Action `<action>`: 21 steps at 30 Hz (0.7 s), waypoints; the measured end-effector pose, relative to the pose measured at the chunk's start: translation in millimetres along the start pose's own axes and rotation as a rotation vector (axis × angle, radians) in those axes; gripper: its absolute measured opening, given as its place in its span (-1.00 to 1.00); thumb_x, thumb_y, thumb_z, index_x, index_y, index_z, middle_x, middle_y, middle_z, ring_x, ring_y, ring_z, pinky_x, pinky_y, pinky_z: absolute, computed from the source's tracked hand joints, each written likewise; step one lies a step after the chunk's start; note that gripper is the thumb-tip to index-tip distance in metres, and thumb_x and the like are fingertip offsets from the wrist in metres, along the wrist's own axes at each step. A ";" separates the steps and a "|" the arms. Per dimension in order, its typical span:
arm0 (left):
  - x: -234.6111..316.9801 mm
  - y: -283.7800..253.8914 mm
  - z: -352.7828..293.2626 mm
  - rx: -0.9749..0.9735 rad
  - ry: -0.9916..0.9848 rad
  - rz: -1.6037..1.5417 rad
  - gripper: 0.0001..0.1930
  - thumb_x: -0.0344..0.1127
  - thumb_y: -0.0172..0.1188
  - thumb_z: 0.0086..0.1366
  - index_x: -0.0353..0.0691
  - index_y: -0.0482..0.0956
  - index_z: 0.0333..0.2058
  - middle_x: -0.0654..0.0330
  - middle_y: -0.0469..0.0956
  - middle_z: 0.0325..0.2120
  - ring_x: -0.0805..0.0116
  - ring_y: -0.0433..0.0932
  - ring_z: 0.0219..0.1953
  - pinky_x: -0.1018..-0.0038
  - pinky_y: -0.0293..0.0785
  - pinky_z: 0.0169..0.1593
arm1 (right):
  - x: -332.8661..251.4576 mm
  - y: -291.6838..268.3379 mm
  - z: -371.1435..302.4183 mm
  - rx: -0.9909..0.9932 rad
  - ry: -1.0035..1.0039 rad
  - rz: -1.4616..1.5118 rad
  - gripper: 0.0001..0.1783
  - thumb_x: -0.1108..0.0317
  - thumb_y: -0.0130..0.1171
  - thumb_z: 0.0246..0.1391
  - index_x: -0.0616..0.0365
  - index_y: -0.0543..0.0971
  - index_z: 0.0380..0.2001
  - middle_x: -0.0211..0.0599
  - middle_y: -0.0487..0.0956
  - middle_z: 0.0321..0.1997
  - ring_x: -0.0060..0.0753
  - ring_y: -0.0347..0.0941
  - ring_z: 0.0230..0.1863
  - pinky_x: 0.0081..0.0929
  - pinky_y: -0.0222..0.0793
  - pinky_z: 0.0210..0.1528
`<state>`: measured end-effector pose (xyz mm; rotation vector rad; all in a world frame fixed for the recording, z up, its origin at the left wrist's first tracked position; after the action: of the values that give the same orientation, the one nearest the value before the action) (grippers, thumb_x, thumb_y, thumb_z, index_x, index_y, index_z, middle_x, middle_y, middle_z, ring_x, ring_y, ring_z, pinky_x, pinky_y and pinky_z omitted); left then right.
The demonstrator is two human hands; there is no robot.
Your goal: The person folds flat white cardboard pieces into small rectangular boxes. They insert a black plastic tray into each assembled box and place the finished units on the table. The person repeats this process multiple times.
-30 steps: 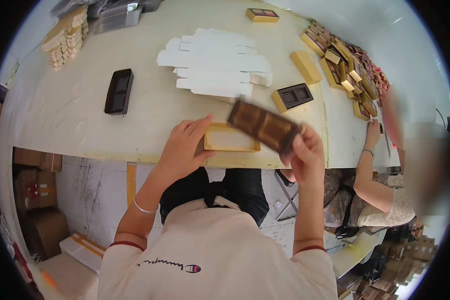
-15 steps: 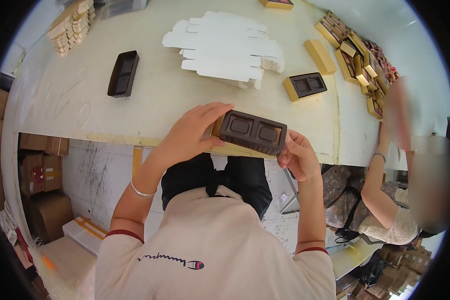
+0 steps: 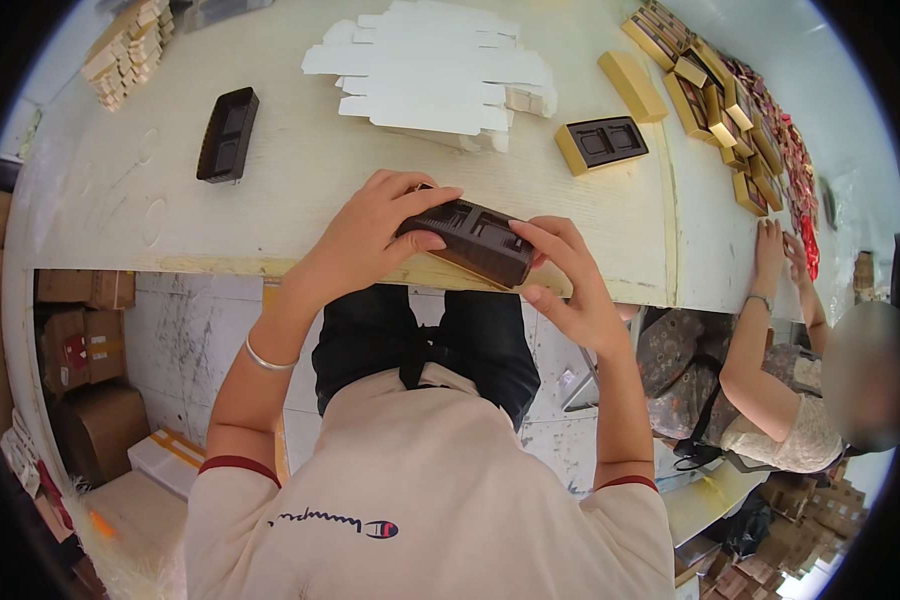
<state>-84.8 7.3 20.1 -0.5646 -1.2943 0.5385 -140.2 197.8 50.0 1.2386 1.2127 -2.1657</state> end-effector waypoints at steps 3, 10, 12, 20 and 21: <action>3.3 0.7 3.7 -0.038 0.040 0.011 -0.42 -0.40 0.28 0.06 -0.10 0.46 0.13 0.11 0.39 0.05 0.08 0.33 0.09 0.26 0.28 0.19 | 1.6 3.8 1.9 0.040 -0.011 -0.110 -0.46 0.49 0.30 -0.07 0.12 0.50 0.07 -0.13 0.40 -0.04 -0.20 0.41 -0.17 -0.40 0.40 -0.11; 0.1 -5.3 6.8 -0.128 0.059 -0.085 -0.38 -0.33 0.29 0.10 -0.07 0.40 0.18 0.07 0.38 0.07 0.05 0.31 0.13 0.25 0.25 0.20 | -11.6 -4.9 3.9 0.034 -0.048 -0.509 -0.43 0.51 0.34 -0.24 0.07 0.55 -0.01 -0.09 0.42 -0.10 -0.09 0.44 -0.29 -0.30 0.42 -0.20; -0.4 -6.0 7.5 -0.144 0.080 -0.074 -0.35 -0.31 0.31 0.07 -0.10 0.38 0.20 0.06 0.35 0.11 0.04 0.30 0.15 0.24 0.21 0.23 | -23.4 -4.8 1.7 -0.005 -0.076 -0.608 -0.39 0.51 0.34 -0.28 0.06 0.54 0.00 -0.09 0.42 -0.11 -0.08 0.43 -0.32 -0.28 0.40 -0.22; 4.9 -2.1 6.9 -0.016 0.105 0.223 -0.22 -0.08 0.40 -0.04 -0.08 0.38 0.20 0.02 0.15 0.26 -0.02 0.24 0.18 0.17 0.17 0.25 | -11.2 15.5 13.0 -0.208 -0.041 -0.255 -0.37 0.28 0.38 -0.15 0.13 0.48 0.07 -0.12 0.40 -0.13 -0.09 0.41 -0.24 -0.26 0.39 -0.22; 5.6 -2.1 7.8 -0.025 0.108 0.271 -0.20 -0.03 0.41 -0.06 -0.08 0.39 0.20 0.01 0.15 0.26 -0.03 0.23 0.19 0.16 0.17 0.25 | -8.4 14.0 15.3 -0.224 -0.036 -0.177 -0.38 0.30 0.37 -0.13 0.13 0.48 0.08 -0.13 0.40 -0.13 -0.09 0.41 -0.24 -0.26 0.40 -0.21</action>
<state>-91.2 10.1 27.0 -0.7861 -1.1296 0.7067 -134.2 176.5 53.7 1.0301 1.5529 -2.0907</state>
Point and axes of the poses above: each hand's wrist, its own z-axis towards the middle knuckle, its own y-axis out of the palm, x = y × z, the point moved 7 cm from there along z, towards the middle knuckle
